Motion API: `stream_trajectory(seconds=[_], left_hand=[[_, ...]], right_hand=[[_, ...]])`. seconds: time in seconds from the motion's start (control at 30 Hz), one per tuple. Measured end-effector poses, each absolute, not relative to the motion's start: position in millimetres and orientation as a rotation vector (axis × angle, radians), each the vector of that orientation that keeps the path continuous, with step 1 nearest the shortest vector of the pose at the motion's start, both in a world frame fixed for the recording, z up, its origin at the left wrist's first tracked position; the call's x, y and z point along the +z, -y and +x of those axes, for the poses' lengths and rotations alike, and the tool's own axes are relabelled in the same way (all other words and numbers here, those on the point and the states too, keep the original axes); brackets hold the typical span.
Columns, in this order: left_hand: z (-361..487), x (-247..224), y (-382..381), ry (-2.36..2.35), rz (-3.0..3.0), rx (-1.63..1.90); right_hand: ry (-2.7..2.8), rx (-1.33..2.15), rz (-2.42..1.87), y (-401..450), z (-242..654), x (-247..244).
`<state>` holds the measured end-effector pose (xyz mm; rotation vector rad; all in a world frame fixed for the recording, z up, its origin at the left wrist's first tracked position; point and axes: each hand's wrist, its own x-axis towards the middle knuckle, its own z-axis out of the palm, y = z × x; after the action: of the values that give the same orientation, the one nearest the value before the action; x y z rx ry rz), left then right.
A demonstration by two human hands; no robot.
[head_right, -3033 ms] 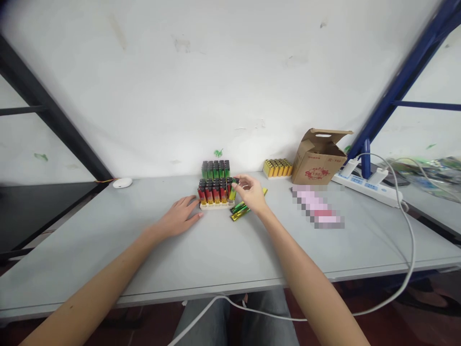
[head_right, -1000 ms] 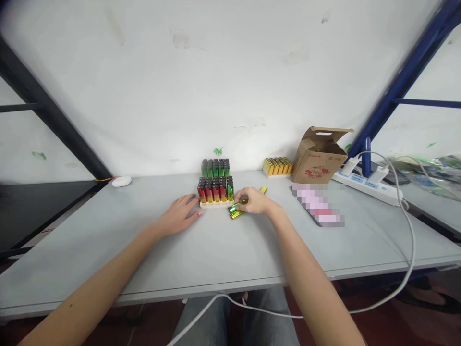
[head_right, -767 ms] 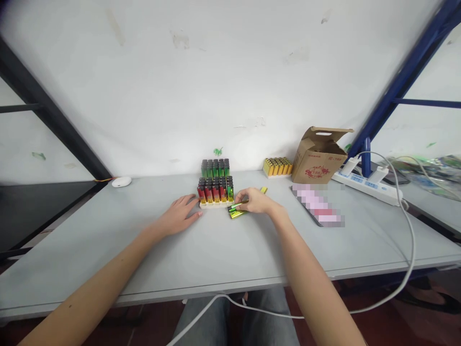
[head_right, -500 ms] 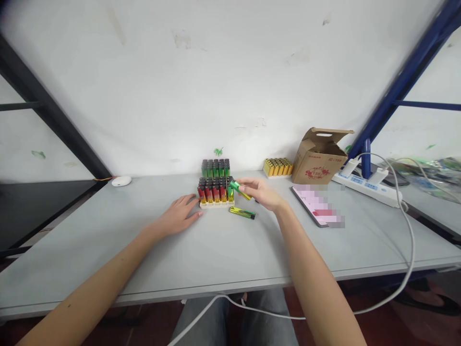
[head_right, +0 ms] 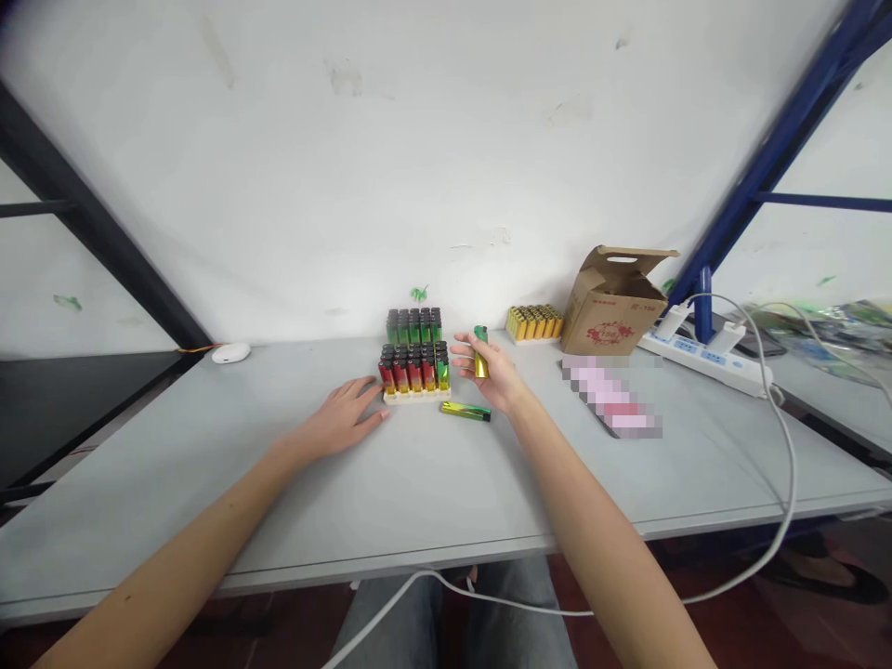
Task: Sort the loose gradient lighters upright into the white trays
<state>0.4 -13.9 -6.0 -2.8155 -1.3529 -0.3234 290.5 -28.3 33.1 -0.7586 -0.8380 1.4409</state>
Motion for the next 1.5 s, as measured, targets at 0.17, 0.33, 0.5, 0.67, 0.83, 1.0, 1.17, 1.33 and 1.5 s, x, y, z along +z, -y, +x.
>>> stream_trajectory(seconds=[0.17, 0.33, 0.5, 0.67, 0.83, 1.0, 1.17, 1.33, 1.5], left_hand=[[0, -7, 13, 1.342, -2.818, -0.353], [0, -8, 13, 1.345, -2.812, -0.343], [0, -7, 13, 1.346, -2.811, -0.344], [0, -7, 14, 1.357, -2.812, -0.365], [1, -5, 15, 1.359, -2.815, -0.323], [1, -4, 15, 1.371, -2.818, -0.306], [0, -6, 14, 1.361, -2.823, -0.351], [0, -7, 13, 1.352, -2.817, -0.365], [0, -7, 13, 1.361, -2.816, -0.382]], right_hand=[[0.793, 1.472, -0.682, 28, 286, 32], [0.826, 1.535, -0.608, 29, 284, 34], [0.849, 1.603, -0.63, 28, 286, 35], [0.892, 1.56, -0.705, 23, 284, 30], [0.851, 1.452, -0.708, 22, 282, 28], [0.803, 1.456, -0.662, 24, 287, 34], [0.829, 1.418, -0.648, 27, 291, 39], [0.842, 1.438, -0.675, 30, 288, 39], [0.922, 1.502, -0.692, 32, 283, 39]])
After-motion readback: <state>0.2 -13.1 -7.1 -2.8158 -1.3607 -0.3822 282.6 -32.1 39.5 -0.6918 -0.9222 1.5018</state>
